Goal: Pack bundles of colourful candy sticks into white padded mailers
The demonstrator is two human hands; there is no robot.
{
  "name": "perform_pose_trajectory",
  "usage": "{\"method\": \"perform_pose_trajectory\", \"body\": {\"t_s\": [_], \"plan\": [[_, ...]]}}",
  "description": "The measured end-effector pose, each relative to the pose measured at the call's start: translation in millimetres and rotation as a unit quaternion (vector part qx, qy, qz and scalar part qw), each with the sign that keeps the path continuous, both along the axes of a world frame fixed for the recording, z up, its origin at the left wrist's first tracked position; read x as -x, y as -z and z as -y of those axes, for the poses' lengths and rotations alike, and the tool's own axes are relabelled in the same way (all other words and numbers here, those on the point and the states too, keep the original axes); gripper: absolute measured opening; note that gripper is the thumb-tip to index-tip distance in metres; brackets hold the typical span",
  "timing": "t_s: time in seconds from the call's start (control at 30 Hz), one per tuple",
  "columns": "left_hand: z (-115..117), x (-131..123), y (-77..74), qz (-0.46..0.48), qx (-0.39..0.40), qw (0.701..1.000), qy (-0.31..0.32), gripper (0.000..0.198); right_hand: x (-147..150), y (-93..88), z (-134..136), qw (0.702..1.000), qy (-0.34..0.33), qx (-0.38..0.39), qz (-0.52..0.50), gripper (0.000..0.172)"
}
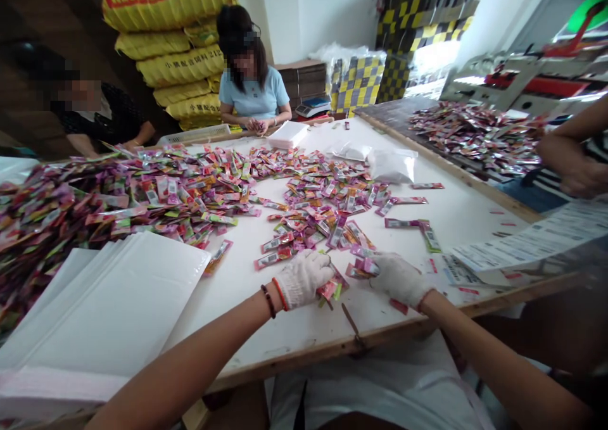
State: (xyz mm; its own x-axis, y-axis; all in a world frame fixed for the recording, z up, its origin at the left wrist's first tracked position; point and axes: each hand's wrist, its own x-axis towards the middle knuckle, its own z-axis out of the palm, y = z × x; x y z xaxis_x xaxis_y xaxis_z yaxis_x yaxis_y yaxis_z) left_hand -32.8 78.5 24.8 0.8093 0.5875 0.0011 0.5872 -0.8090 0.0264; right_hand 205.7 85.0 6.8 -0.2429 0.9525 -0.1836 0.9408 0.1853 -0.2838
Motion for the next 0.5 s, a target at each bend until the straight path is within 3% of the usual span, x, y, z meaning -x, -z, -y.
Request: {"method": "perform_pose_trajectory", "body": {"t_s": [0.1,0.17,0.37,0.43,0.5], "plan": [[-6,-6,-7.6,0.005,0.019,1.0,-0.015,0.023,-11,-19.7,-8,0.999,0.028,-0.046,-0.007,0.037],[-13,-15,-4.5,0.002,0.03,0.999,-0.024,0.023,-12,-23.6,-18,0.998,0.039,-0.045,0.021,0.042],[-26,-34,14.9,-0.056,0.035,0.997,-0.028,0.017,-6,-3.7,-36,0.992,0.045,0.047,0.106,0.035],[-26,-30,15.1,-0.034,0.015,0.999,-0.015,0.016,-11,-1.9,-35,0.994,0.034,0.038,0.099,0.031],[-27,-26,13.5,0.018,0.037,0.998,-0.041,0.02,-18,-6.0,-36,0.996,0.036,0.02,0.076,0.027]]}}
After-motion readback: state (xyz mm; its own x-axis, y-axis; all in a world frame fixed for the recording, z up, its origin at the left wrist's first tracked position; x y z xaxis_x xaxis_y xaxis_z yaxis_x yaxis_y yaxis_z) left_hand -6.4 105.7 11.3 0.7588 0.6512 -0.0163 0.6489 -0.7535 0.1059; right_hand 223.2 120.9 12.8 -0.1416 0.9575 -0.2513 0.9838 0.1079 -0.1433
